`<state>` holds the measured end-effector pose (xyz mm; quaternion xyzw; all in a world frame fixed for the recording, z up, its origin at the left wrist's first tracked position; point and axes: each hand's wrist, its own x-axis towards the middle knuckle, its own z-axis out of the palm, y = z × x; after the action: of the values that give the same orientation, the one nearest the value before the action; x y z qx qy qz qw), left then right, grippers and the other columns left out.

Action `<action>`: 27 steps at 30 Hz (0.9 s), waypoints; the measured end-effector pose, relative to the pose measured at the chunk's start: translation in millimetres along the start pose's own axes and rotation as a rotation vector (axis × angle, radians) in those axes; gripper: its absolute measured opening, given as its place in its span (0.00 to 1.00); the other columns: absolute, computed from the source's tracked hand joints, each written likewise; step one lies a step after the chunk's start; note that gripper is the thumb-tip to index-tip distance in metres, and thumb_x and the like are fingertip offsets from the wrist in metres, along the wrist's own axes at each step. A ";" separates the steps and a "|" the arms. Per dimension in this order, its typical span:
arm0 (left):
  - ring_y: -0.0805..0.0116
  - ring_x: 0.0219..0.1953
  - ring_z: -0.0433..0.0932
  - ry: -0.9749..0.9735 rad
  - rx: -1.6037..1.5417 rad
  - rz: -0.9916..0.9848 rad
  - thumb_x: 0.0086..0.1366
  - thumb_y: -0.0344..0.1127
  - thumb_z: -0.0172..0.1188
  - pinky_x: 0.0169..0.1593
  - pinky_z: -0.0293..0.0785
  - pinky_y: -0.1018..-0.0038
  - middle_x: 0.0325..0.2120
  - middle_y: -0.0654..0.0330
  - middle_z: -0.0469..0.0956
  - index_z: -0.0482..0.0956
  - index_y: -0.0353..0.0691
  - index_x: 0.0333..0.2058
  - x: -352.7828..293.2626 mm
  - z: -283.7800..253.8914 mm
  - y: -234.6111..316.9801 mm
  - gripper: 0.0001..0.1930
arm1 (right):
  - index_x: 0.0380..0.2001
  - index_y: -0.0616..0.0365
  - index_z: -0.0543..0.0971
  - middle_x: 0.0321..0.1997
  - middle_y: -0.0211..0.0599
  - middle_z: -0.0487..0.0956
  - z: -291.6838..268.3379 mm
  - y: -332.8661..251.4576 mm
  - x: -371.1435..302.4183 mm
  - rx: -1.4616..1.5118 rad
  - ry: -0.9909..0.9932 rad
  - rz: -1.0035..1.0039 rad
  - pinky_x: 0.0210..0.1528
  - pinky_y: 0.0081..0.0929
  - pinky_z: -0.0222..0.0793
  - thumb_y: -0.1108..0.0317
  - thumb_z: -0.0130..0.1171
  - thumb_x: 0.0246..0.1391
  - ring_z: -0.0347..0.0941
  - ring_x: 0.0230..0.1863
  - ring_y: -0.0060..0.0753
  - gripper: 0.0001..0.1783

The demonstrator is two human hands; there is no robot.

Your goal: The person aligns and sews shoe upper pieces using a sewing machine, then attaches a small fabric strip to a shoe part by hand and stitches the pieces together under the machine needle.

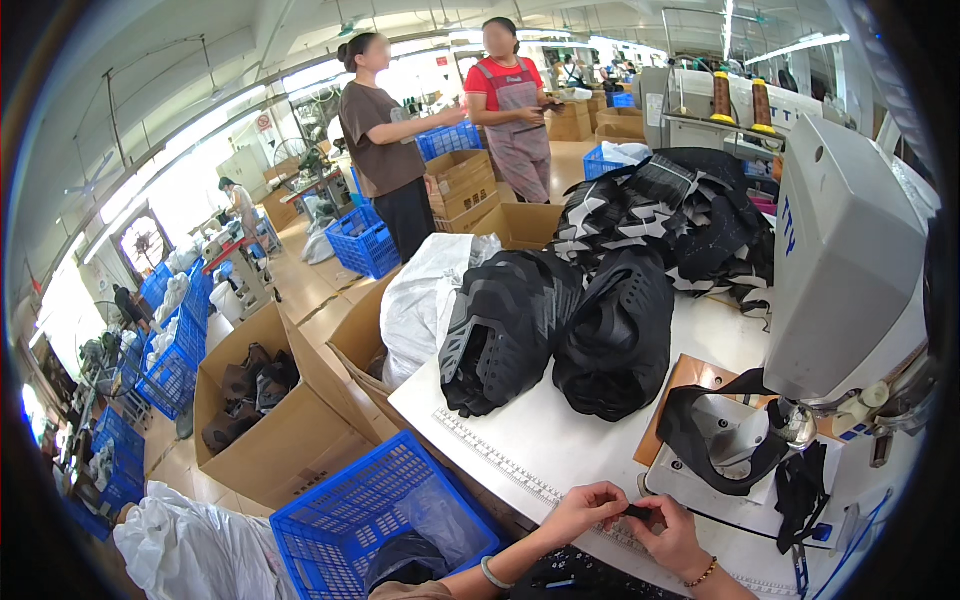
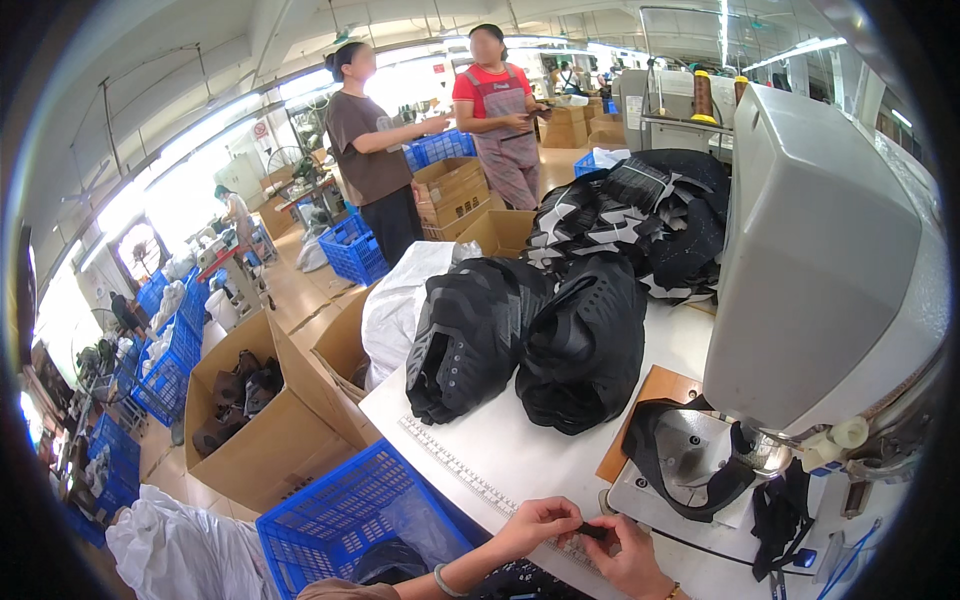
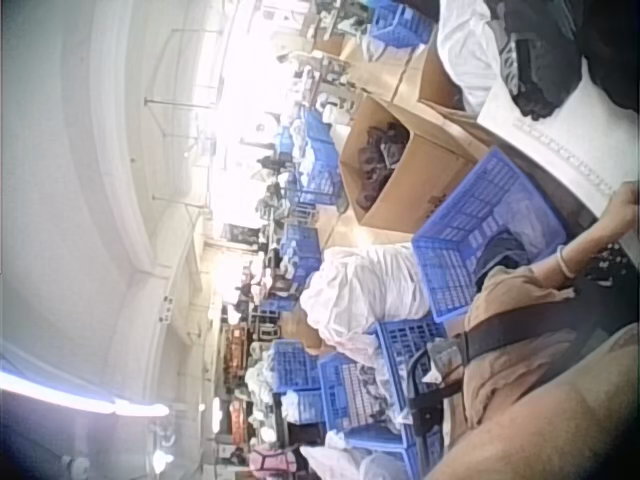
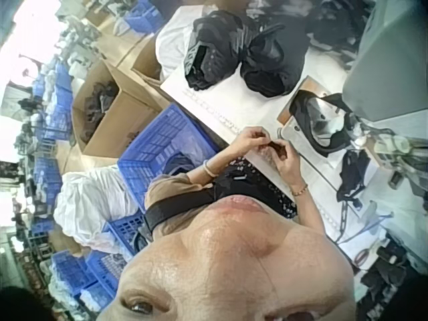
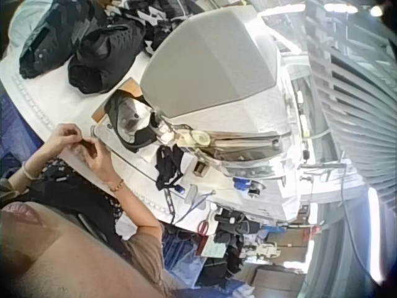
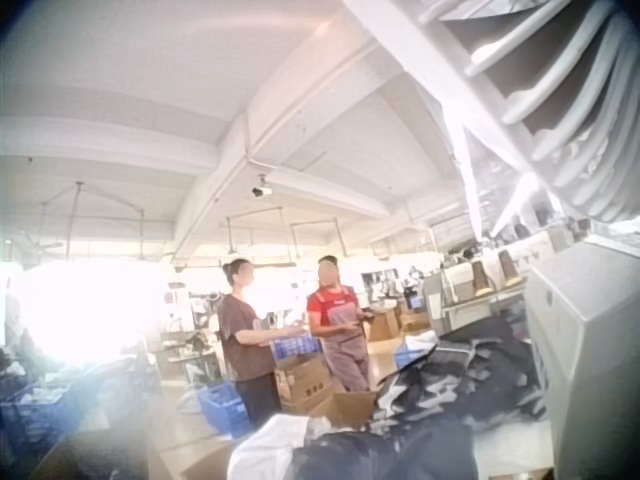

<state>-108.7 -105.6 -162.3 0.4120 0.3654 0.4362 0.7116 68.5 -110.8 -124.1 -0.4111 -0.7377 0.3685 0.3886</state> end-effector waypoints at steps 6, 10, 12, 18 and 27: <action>0.78 0.25 0.69 -0.002 0.003 -0.005 0.60 0.29 0.53 0.29 0.67 0.83 0.25 0.63 0.71 0.73 0.32 0.33 0.3 -0.5 0.7 0.06 | 0.33 0.61 0.72 0.23 0.32 0.74 -0.2 0.0 -0.2 0.011 0.001 0.008 0.23 0.16 0.65 0.73 0.63 0.41 0.69 0.20 0.18 0.14; 0.78 0.25 0.69 0.000 0.002 -0.010 0.60 0.29 0.53 0.29 0.67 0.82 0.25 0.63 0.71 0.72 0.32 0.33 0.2 -1.1 0.1 0.06 | 0.33 0.61 0.72 0.23 0.31 0.74 0.6 -0.5 -0.5 0.038 0.007 0.026 0.23 0.15 0.66 0.74 0.63 0.41 0.70 0.20 0.17 0.14; 0.78 0.26 0.69 -0.001 0.000 -0.009 0.59 0.29 0.53 0.29 0.67 0.82 0.25 0.63 0.71 0.72 0.32 0.33 0.0 -0.7 1.0 0.06 | 0.32 0.61 0.72 0.23 0.31 0.74 0.4 -0.9 -0.3 0.035 0.007 0.025 0.23 0.15 0.66 0.75 0.63 0.41 0.70 0.20 0.17 0.14; 0.78 0.26 0.69 -0.015 -0.005 -0.003 0.59 0.29 0.54 0.29 0.66 0.83 0.25 0.63 0.71 0.72 0.32 0.33 -0.2 -1.4 -0.4 0.06 | 0.32 0.62 0.72 0.22 0.31 0.74 0.4 0.7 -1.5 0.032 0.005 0.022 0.23 0.15 0.66 0.74 0.63 0.41 0.70 0.20 0.17 0.14; 0.78 0.25 0.69 -0.002 -0.028 -0.019 0.59 0.29 0.54 0.29 0.66 0.83 0.24 0.64 0.71 0.73 0.32 0.33 -0.1 1.5 4.4 0.06 | 0.33 0.61 0.70 0.23 0.31 0.73 -0.4 0.6 -0.9 0.008 0.001 0.019 0.23 0.15 0.65 0.73 0.63 0.42 0.69 0.20 0.16 0.14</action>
<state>-108.8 -104.8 -157.7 0.3991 0.3624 0.4340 0.7218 69.3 -111.3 -124.7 -0.4168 -0.7321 0.3748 0.3871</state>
